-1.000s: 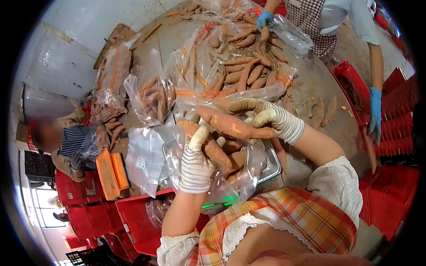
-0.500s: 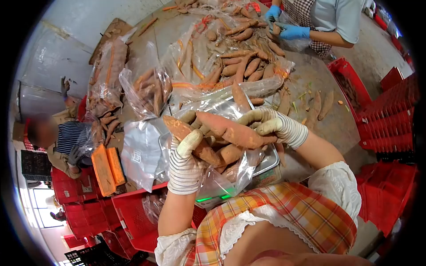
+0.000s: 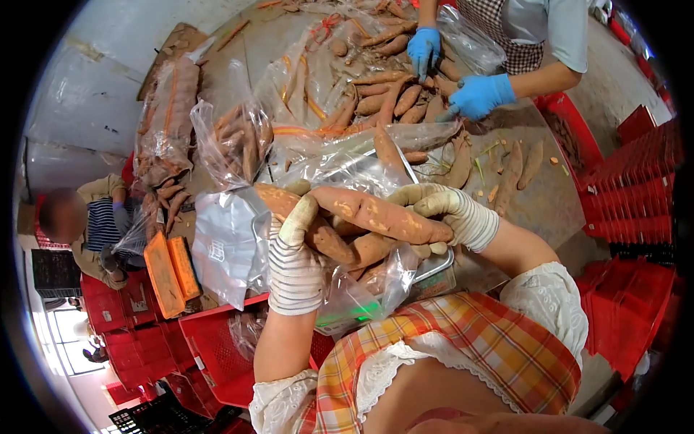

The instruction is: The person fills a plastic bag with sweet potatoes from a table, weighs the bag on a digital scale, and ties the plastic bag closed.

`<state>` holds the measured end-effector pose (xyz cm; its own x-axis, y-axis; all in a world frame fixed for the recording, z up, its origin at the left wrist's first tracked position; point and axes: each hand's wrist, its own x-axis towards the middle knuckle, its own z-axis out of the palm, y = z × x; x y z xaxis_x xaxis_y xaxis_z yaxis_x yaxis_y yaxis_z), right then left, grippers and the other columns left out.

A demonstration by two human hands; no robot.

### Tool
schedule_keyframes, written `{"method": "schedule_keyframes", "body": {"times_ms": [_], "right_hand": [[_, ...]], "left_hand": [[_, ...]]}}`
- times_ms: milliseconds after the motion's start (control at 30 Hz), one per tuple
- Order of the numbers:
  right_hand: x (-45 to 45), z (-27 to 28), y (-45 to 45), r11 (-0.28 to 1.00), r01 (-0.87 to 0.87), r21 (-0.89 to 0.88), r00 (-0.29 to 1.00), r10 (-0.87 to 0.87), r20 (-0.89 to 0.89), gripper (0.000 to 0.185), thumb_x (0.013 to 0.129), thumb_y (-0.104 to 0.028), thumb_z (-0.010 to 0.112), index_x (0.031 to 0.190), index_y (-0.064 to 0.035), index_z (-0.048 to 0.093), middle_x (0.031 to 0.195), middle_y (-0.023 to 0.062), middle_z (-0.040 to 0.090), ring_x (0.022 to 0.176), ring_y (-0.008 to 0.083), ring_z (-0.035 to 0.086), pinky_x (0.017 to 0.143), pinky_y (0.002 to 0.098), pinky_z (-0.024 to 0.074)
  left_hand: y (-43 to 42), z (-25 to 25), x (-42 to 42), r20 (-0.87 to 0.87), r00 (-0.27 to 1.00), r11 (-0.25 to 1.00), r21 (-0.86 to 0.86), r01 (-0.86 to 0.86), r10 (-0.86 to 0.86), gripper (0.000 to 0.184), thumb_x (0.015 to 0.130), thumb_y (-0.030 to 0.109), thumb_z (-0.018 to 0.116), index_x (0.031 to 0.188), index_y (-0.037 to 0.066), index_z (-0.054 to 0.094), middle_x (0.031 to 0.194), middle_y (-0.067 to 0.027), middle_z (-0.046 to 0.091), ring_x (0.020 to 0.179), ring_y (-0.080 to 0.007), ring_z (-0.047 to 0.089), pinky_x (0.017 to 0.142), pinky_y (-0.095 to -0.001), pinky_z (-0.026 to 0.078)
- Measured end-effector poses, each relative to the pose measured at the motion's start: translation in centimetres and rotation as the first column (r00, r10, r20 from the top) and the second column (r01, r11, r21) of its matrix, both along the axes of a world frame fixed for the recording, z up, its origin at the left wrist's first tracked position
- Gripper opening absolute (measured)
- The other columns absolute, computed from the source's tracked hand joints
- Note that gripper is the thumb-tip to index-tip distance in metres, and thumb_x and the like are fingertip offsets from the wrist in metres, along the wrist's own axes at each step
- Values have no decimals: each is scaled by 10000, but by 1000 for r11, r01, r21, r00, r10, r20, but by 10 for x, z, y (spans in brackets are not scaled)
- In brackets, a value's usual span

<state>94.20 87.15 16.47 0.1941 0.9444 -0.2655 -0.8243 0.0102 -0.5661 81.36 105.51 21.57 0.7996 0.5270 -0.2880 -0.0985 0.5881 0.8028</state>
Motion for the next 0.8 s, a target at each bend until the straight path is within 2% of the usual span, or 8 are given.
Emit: {"method": "schedule_keyframes", "body": {"times_ms": [100, 267, 333, 367, 500, 633, 700, 800], "right_hand": [[-1, -1, 0, 998, -39, 55, 999, 39, -4, 528, 731, -243, 635, 1127, 81, 505, 847, 176, 639, 505, 184, 620, 354, 248, 473], [-4, 14, -12, 993, -120, -11, 991, 120, 56, 615, 708, -386, 704, 1136, 18, 525, 834, 147, 638, 515, 164, 602, 394, 239, 457], [-9, 13, -19, 996, -93, -17, 992, 94, 85, 550, 754, -367, 679, 1145, -12, 527, 849, 107, 621, 551, 134, 582, 431, 223, 450], [-11, 14, -22, 997, -70, -19, 990, 72, 119, 485, 800, -349, 654, 1155, -41, 529, 864, 68, 604, 586, 103, 561, 468, 207, 444], [-14, 17, -35, 993, -88, -82, 982, 100, 158, 474, 792, -333, 680, 1132, -34, 538, 870, 23, 595, 674, 76, 539, 556, 200, 456], [-15, 11, -47, 995, -68, -76, 989, 78, 124, 512, 785, -385, 683, 1131, -31, 551, 884, 27, 598, 714, 88, 545, 626, 221, 460], [-7, 16, -56, 988, 21, -155, 950, 29, 310, 622, 688, -423, 723, 1116, 8, 586, 932, 50, 629, 795, 117, 578, 666, 240, 462], [17, 25, -97, 924, 235, -302, 665, 74, 743, 495, 626, -331, 678, 937, 55, 663, 789, 61, 650, 713, 133, 581, 644, 253, 467]], "left_hand": [[3, -2, 1, 8, 1000, 999, -47, 25, -25, 353, 804, 182, 607, 1109, 37, 506, 984, -93, 566, 942, -224, 568, 852, -370, 476], [1, 2, -2, -6, 996, 995, -42, 87, -87, 368, 784, 193, 603, 1098, 20, 517, 1007, -119, 587, 942, -240, 585, 855, -366, 483], [0, 10, -5, 26, 971, 969, 71, 235, -237, 411, 768, 187, 607, 1117, -8, 512, 1074, -149, 588, 987, -248, 583, 883, -367, 475], [1, 13, -7, -41, 960, 960, 29, 277, -276, 490, 720, 190, 658, 1152, 21, 499, 1087, -105, 557, 1026, -258, 546, 969, -419, 401], [-2, 7, -11, -71, 978, 966, 159, 205, -196, 735, 684, 125, 691, 1305, -24, 326, 1080, -146, 578, 1020, -268, 568, 928, -393, 444], [-1, 3, -13, -114, 963, 958, 128, 259, -245, 537, 660, 72, 711, 1137, -1, 474, 1026, -100, 576, 983, -220, 567, 904, -364, 447], [-2, -1, -15, -181, 946, 924, 228, 307, -270, 486, 662, 70, 715, 1090, 4, 495, 1027, -97, 575, 956, -207, 572, 887, -355, 452], [-7, 3, -14, -228, 915, 863, 318, 392, -332, 409, 673, 67, 719, 1027, 2, 525, 1015, -100, 581, 852, -184, 590, 806, -326, 473]]}}
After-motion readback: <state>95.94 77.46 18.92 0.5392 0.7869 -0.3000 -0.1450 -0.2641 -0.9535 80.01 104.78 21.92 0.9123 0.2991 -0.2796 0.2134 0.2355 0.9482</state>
